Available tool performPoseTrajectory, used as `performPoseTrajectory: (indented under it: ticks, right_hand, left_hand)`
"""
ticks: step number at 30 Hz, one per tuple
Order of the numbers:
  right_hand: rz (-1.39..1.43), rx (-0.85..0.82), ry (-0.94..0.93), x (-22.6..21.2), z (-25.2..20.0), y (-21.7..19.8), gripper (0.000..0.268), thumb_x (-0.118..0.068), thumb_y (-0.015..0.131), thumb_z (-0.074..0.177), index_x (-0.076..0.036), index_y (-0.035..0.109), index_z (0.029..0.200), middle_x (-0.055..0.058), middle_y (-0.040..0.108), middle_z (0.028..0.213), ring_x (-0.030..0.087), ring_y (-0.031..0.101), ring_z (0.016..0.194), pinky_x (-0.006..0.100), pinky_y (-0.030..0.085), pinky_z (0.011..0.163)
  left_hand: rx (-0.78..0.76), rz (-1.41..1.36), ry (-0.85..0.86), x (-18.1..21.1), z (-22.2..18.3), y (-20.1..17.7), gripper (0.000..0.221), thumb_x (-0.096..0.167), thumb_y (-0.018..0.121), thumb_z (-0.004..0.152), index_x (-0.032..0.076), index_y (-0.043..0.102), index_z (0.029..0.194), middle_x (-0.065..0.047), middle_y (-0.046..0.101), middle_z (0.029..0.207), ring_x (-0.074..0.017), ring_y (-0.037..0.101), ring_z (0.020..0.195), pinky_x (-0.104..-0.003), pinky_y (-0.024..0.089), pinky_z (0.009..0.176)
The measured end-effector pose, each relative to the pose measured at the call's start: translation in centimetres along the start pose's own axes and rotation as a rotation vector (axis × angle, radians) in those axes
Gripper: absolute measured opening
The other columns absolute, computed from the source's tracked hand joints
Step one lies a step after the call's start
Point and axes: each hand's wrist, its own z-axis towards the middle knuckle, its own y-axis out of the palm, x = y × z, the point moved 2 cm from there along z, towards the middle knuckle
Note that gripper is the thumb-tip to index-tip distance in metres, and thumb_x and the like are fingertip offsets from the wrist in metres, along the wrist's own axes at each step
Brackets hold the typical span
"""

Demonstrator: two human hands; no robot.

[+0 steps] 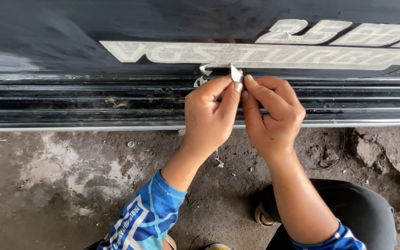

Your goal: Removing a sticker from the side of a vehicle using a razor blade.

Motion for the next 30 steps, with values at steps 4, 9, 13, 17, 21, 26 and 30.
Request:
performPoseTrajectory:
  ticks: [4, 9, 13, 17, 21, 26, 30]
  right_hand:
    - [-0.038, -0.022, -0.033, -0.4, 0.5, -0.8, 0.022, 0.007, 0.078, 0.1, -0.002, 0.076, 0.121, 0.01, 0.071, 0.115, 0.016, 0.07, 0.089, 0.025, 0.055, 0.072]
    - [-0.131, -0.042, -0.082, -0.6, 0.9, -1.6, 0.02, 0.007, 0.078, 0.1, -0.002, 0.077, 0.118, 0.009, 0.07, 0.111, 0.018, 0.07, 0.09, 0.026, 0.055, 0.076]
    - [-0.171, -0.055, -0.124, -0.7, 1.3, -2.2, 0.019, 0.007, 0.079, 0.101, -0.003, 0.077, 0.117, 0.009, 0.069, 0.113, 0.018, 0.07, 0.093, 0.026, 0.057, 0.078]
    - [-0.208, -0.06, -0.136, -0.8, 1.4, -2.5, 0.02, 0.006, 0.08, 0.1, -0.003, 0.078, 0.118, 0.008, 0.069, 0.113, 0.019, 0.069, 0.095, 0.027, 0.057, 0.08]
    - [-0.213, -0.053, -0.124, -0.8, 1.4, -2.8, 0.019, 0.006, 0.08, 0.101, -0.003, 0.078, 0.117, 0.007, 0.069, 0.113, 0.018, 0.069, 0.094, 0.027, 0.056, 0.08]
    - [-0.209, -0.032, -0.133, -2.0, 2.3, -3.0, 0.023, 0.008, 0.078, 0.095, -0.001, 0.077, 0.116, 0.009, 0.068, 0.112, 0.02, 0.068, 0.094, 0.03, 0.055, 0.08]
    - [-0.219, -0.034, -0.125, -0.9, 1.6, -3.3, 0.02, 0.007, 0.079, 0.099, -0.002, 0.077, 0.117, 0.008, 0.069, 0.112, 0.018, 0.068, 0.091, 0.027, 0.055, 0.076]
  left_hand:
    - [-0.033, -0.137, -0.15, -0.7, -0.1, 0.6, 0.022, 0.016, 0.062, 0.106, 0.0, 0.074, 0.114, 0.001, 0.065, 0.07, -0.0014, 0.05, 0.061, -0.023, 0.038, 0.053]
    - [-0.033, -0.267, -0.105, -1.6, -0.4, 1.2, 0.021, 0.017, 0.062, 0.11, 0.0, 0.074, 0.113, 0.004, 0.069, 0.082, 0.0001, 0.053, 0.071, -0.022, 0.044, 0.06]
    - [-0.046, -0.342, -0.207, -1.5, -0.2, 1.5, 0.021, 0.018, 0.062, 0.108, 0.002, 0.075, 0.109, 0.003, 0.067, 0.076, 0.0008, 0.049, 0.061, -0.022, 0.04, 0.052]
    - [-0.062, -0.386, -0.241, -1.5, -0.2, 1.9, 0.022, 0.018, 0.061, 0.108, 0.001, 0.075, 0.107, 0.002, 0.071, 0.08, 0.0005, 0.05, 0.06, -0.022, 0.04, 0.051]
    - [-0.068, -0.42, -0.225, -1.5, -0.3, 2.2, 0.022, 0.018, 0.06, 0.109, 0.002, 0.075, 0.111, 0.001, 0.074, 0.084, 0.0008, 0.05, 0.062, -0.021, 0.041, 0.052]
    - [-0.082, -0.444, -0.257, -1.5, -0.2, 2.7, 0.022, 0.018, 0.06, 0.108, 0.002, 0.075, 0.11, -0.001, 0.076, 0.085, 0.0004, 0.049, 0.058, -0.021, 0.04, 0.049]
    - [-0.09, -0.45, -0.253, -1.5, -0.2, 3.0, 0.022, 0.018, 0.06, 0.108, 0.001, 0.075, 0.113, -0.002, 0.076, 0.086, 0.0007, 0.049, 0.058, -0.021, 0.04, 0.049]
